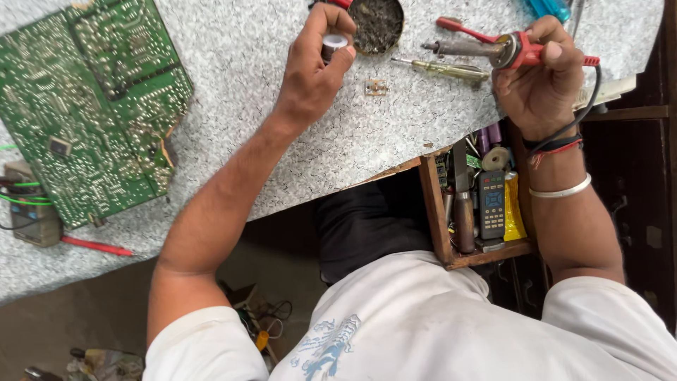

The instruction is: The person sits at a repair bench soldering components on a green circuit board. They use a soldering iron on the board, feed solder wire to the joint, then pick up and reposition small components and a small orange part, handling them by hand between soldering steps.

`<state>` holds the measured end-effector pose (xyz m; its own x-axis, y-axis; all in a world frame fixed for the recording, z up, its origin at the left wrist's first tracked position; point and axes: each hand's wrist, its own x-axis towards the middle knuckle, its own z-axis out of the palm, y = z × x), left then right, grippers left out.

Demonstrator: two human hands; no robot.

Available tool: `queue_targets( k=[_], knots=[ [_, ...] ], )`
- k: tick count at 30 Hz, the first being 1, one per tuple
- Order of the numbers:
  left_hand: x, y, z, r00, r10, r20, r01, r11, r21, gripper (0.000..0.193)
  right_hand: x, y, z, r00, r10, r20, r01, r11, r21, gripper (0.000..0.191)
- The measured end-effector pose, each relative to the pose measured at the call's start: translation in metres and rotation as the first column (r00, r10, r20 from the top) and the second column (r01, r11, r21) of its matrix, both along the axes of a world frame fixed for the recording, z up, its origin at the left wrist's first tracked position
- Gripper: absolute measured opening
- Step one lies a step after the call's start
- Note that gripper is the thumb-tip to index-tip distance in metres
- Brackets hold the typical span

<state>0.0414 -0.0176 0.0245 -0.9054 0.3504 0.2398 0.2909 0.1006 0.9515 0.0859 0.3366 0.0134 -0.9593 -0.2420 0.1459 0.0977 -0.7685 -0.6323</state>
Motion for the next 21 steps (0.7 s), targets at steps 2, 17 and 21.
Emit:
queue_targets(
  k=[2,17,21],
  knots=[
    [0.002,0.001,-0.002,1.0,-0.002,-0.03,0.002,1.0,-0.008,0.02,0.0,0.0,-0.006,1.0,-0.006,-0.007,0.007,1.0,0.018,0.021],
    [0.001,0.018,-0.019,0.981,-0.159,0.108,0.142,0.978,0.155,0.022,0.004,-0.043,0.005,0.797,-0.215,-0.564,0.516,0.728,0.452,0.047],
    [0.012,0.028,-0.015,0.956,-0.245,0.163,0.191,0.938,0.289,0.026,0.008,-0.077,0.013,0.697,-0.15,-0.702,0.645,0.559,0.521,0.02]
  ],
)
